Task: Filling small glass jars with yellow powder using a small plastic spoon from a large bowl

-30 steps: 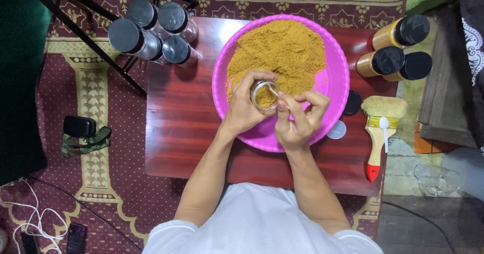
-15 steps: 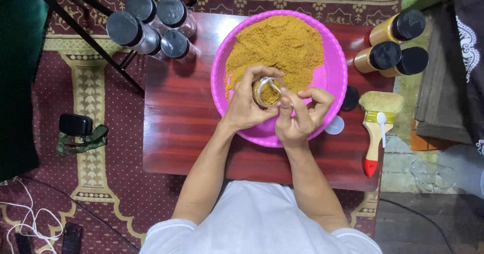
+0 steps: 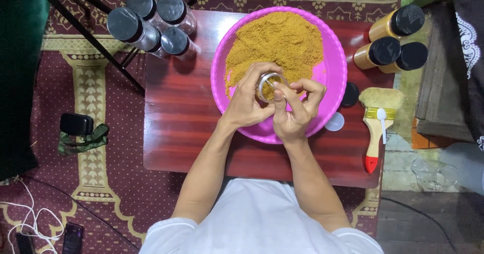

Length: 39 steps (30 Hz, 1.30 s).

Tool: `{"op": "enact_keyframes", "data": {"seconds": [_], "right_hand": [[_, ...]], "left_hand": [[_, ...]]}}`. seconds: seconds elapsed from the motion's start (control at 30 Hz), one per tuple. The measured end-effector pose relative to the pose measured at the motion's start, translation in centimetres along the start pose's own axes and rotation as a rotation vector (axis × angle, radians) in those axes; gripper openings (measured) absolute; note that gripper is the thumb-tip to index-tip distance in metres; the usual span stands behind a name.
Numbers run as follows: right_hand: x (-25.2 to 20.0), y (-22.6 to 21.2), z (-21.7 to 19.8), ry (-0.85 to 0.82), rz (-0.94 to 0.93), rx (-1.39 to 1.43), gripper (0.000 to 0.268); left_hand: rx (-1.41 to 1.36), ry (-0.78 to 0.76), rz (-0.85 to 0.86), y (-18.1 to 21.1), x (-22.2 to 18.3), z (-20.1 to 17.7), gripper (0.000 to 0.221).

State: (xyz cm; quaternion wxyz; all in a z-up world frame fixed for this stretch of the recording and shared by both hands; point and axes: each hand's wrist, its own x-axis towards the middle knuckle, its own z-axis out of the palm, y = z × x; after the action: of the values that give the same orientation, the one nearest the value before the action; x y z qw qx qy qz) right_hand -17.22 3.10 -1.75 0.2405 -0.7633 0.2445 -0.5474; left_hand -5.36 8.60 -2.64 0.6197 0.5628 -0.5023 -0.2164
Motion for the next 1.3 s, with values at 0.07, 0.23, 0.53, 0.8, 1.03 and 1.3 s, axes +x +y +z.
{"op": "enact_keyframes", "data": {"seconds": [0.07, 0.23, 0.53, 0.8, 1.03, 1.3], "right_hand": [[-0.6, 0.4, -0.1, 0.027, -0.005, -0.011, 0.022], [-2.0, 1.5, -0.4, 0.069, -0.059, -0.049, 0.024], [-0.5, 0.1, -0.1, -0.03, 0.001, -0.028, 0.02], [-1.5, 1.0, -0.6, 0.095, -0.067, -0.122, 0.023], [-0.3, 0.0, -0.1, -0.002, -0.027, -0.074, 0.021], [-1.5, 1.1, -0.4, 0.079, -0.064, -0.09, 0.022]], "left_hand": [[0.005, 0.007, -0.01, 0.0, 0.0, 0.1, 0.06], [-0.028, 0.037, -0.089, 0.3, -0.1, 0.0, 0.067], [-0.015, 0.078, -0.016, 0.5, 0.6, -0.2, 0.053], [-0.019, 0.066, -0.05, 0.7, 0.5, -0.3, 0.056], [0.047, 0.015, -0.043, -0.2, -0.1, 0.2, 0.061], [-0.007, 0.069, -0.06, 0.2, 0.2, -0.1, 0.059]]}}
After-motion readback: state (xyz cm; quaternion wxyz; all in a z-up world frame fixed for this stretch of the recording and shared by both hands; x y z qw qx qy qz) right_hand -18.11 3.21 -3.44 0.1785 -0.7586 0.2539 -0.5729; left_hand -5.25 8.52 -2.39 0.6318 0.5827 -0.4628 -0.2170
